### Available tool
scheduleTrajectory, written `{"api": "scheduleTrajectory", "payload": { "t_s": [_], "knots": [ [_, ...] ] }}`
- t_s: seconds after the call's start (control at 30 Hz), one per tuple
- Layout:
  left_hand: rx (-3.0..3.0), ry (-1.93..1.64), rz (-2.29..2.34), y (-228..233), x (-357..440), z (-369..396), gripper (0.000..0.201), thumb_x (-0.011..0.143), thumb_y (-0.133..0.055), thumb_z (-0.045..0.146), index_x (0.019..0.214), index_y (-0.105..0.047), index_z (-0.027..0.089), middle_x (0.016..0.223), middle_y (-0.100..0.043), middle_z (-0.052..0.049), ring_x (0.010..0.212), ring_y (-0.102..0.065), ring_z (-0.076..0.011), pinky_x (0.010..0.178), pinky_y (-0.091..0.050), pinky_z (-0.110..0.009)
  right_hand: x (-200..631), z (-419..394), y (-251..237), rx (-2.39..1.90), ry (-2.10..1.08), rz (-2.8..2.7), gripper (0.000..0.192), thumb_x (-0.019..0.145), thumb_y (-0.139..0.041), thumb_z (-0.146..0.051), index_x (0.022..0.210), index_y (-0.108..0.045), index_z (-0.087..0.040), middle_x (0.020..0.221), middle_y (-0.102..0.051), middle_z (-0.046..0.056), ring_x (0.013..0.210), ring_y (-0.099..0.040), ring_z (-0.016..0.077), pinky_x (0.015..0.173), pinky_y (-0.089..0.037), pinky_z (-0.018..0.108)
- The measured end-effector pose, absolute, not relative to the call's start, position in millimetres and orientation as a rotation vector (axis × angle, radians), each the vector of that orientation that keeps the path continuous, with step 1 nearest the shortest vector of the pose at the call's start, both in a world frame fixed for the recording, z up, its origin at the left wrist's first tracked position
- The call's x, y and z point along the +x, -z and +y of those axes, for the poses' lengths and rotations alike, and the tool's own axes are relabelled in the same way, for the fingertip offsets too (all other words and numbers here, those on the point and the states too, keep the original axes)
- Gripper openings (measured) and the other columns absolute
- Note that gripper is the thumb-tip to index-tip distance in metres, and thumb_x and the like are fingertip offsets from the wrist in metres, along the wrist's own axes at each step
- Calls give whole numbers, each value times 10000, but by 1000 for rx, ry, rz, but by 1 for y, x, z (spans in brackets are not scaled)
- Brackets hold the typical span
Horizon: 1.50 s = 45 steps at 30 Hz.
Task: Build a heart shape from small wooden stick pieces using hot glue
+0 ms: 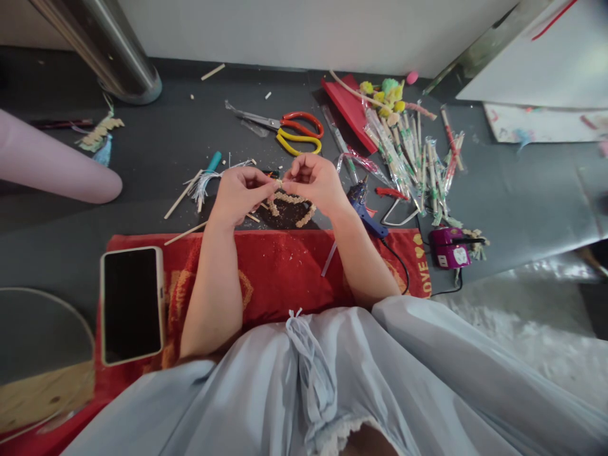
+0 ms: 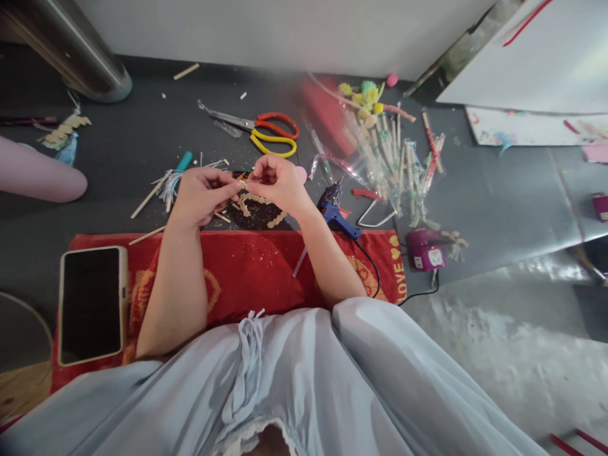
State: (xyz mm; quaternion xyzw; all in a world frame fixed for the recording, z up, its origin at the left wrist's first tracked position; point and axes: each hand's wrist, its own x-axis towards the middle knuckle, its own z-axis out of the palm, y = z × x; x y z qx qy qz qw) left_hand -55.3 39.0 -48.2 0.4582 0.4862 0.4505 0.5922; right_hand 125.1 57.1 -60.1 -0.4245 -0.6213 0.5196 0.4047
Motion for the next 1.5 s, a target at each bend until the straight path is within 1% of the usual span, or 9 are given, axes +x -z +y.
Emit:
{"api": "scheduleTrajectory", "payload": {
  "t_s": [0.3,0.63,0.73,0.83,1.03,1.17,1.27,1.4,1.5],
  "knots": [
    [1086,-1064,1132,55,-58,40,105,680,-762,162,613,-680,163,486,-609,18,317,-364,-33,308,-200,-177,126,59,64,-1076,-1294,-1621,484,671,-841,-509,807,-455,-252,807,-653,-29,788,-665,120,723,-588,280],
    [1117,-1017,1167,52,-55,40,124,703,-747,142,636,-643,158,492,-600,26,333,-367,-32,333,-208,-174,123,57,60,-1090,-1368,-1504,577,562,-894,-549,771,-447,-249,772,-621,-45,732,-626,102,720,-575,269],
    [1098,-991,1185,50,-54,39,138,706,-737,126,632,-624,158,491,-600,22,329,-366,-34,326,-215,-170,123,55,57,-1097,-1337,-1534,556,574,-883,-571,784,-488,-241,768,-621,-44,720,-618,98,711,-568,263],
    [1089,-942,1169,48,-54,38,167,710,-741,135,630,-598,162,489,-592,29,326,-361,-26,334,-229,-157,126,51,51,-1101,-1256,-1642,464,666,-842,-554,858,-583,-221,786,-643,-33,727,-618,100,708,-562,261],
    [1168,-835,1100,45,-57,37,195,707,-766,206,627,-594,158,491,-579,24,336,-384,-29,341,-233,-153,135,40,39,-1062,-1036,-1948,311,849,-732,-452,1042,-726,-209,886,-708,9,786,-633,119,713,-537,267],
    [1185,-822,1047,44,-58,37,236,683,-800,260,612,-598,160,486,-581,7,333,-400,-48,327,-237,-175,136,37,37,-991,-930,-2045,238,878,-713,-438,987,-756,-231,841,-699,8,756,-615,126,696,-514,272],
    [1163,-837,1014,45,-58,37,252,695,-825,323,660,-636,160,500,-591,-4,348,-401,-49,332,-248,-182,136,37,35,-1005,-903,-1997,260,861,-714,-497,928,-750,-248,853,-705,4,760,-613,132,701,-511,281],
    [1113,-881,973,46,-58,37,382,747,-792,524,669,-658,175,499,-596,-2,349,-393,-43,327,-235,-174,135,37,34,-1035,-874,-1940,340,831,-711,-577,887,-730,-242,864,-702,8,783,-612,138,716,-513,290],
    [1126,-876,944,47,-58,37,465,619,-875,588,669,-673,172,499,-609,-2,345,-396,-37,322,-231,-171,135,39,35,-1041,-837,-1927,359,826,-711,-589,879,-716,-235,849,-694,10,777,-605,139,720,-512,295]
  ]
}}
